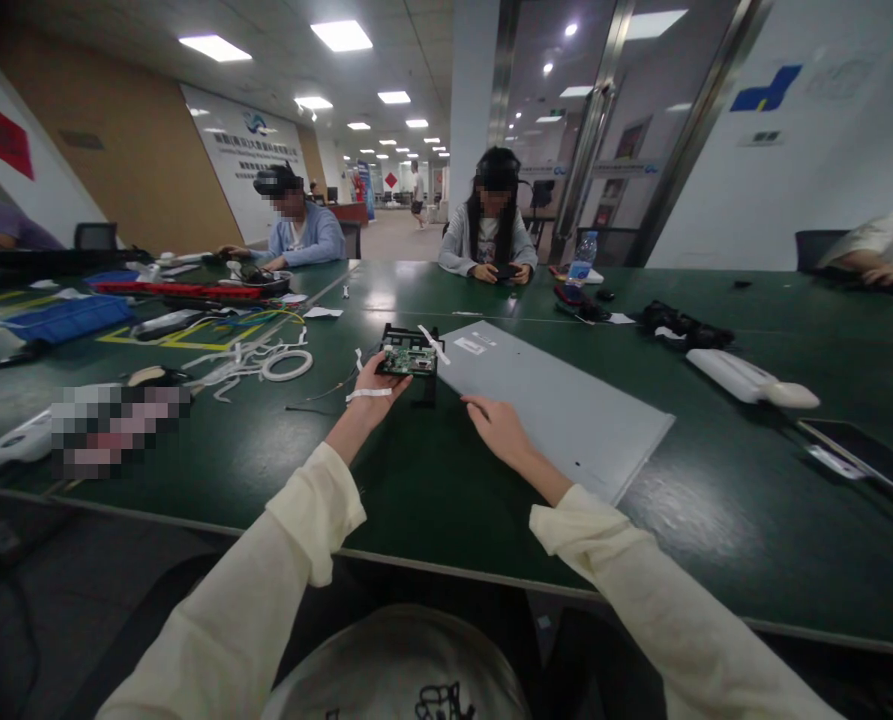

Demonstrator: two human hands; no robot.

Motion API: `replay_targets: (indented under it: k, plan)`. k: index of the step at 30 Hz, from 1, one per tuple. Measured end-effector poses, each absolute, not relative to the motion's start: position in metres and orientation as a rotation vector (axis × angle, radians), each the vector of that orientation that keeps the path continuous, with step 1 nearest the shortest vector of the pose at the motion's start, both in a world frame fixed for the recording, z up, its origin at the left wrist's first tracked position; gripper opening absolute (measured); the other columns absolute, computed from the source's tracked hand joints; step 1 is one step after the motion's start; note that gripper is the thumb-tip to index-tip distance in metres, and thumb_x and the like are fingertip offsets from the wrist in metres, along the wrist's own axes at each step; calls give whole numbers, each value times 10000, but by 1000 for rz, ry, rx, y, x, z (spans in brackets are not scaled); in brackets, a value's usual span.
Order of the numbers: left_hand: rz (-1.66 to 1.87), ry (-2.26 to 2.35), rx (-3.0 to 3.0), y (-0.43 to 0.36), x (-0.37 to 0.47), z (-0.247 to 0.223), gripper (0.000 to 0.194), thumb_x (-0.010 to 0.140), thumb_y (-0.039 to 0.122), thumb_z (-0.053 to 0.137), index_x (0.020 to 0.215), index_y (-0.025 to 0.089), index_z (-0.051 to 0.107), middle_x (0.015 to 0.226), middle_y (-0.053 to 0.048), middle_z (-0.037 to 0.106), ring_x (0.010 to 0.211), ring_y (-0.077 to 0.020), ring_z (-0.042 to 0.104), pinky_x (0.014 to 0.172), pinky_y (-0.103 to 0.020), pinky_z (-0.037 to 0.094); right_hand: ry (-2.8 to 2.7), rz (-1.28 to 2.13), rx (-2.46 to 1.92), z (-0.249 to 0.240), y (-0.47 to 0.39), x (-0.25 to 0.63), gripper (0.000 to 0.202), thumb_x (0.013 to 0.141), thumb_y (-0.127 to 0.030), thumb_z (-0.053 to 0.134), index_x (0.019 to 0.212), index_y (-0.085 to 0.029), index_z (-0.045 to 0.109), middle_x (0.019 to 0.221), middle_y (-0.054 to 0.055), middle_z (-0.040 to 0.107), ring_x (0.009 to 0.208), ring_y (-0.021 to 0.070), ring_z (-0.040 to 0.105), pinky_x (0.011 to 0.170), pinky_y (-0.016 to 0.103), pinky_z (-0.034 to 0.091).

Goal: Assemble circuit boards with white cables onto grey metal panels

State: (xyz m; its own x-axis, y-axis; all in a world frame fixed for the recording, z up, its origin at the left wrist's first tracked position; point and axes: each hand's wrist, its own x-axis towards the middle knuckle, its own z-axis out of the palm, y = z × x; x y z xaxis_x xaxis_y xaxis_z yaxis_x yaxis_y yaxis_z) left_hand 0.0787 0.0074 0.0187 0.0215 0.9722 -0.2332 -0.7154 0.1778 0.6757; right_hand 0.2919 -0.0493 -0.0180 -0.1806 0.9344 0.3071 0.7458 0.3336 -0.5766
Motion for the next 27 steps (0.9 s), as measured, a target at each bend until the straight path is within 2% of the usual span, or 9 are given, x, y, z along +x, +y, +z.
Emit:
replay_targets:
  k: [7, 13, 19, 24, 27]
  plan:
    - [1373, 717, 437, 11, 79, 16, 96, 820, 253, 522, 807, 161, 545, 699, -20, 620, 623, -125, 608, 588, -257, 546, -2247, 555, -1075, -4, -88, 257, 362, 902, -331, 374, 1156, -205, 600, 1168, 52, 603, 1072, 192, 560, 972, 370, 397]
    - [1260, 706, 482, 7, 85, 13, 81, 808, 219, 520, 830, 143, 537, 701, -36, 634, 638, -146, 620, 581, -274, 553, -2405, 440, -872, -7, -100, 247, 353, 894, -313, 414, 1172, -174, 580, 1218, 87, 566, 1142, 196, 513, 993, 390, 390]
    - [1121, 719, 512, 0, 91, 11, 43, 771, 136, 532, 799, 108, 547, 709, -72, 638, 647, -151, 621, 603, -279, 563, -2438, 426, -829, -7, -100, 248, 357, 885, -289, 431, 1198, -172, 557, 1216, 98, 564, 1137, 201, 512, 985, 396, 397]
    - [994, 774, 578, 2, 98, 1, 113, 730, 21, 485, 768, 119, 527, 651, -38, 621, 641, -124, 621, 679, -273, 561, -2439, 427, -857, -8, -101, 248, 368, 868, -302, 460, 1202, -182, 556, 1203, 99, 570, 1116, 205, 523, 975, 393, 400]
    - [954, 877, 764, 7, 102, -9, 108, 746, 30, 493, 785, 126, 521, 661, -31, 630, 627, -118, 630, 684, -254, 544, -2438, 429, -868, -8, -101, 247, 365, 859, -300, 473, 1188, -176, 567, 1203, 101, 570, 1114, 204, 525, 976, 391, 398]
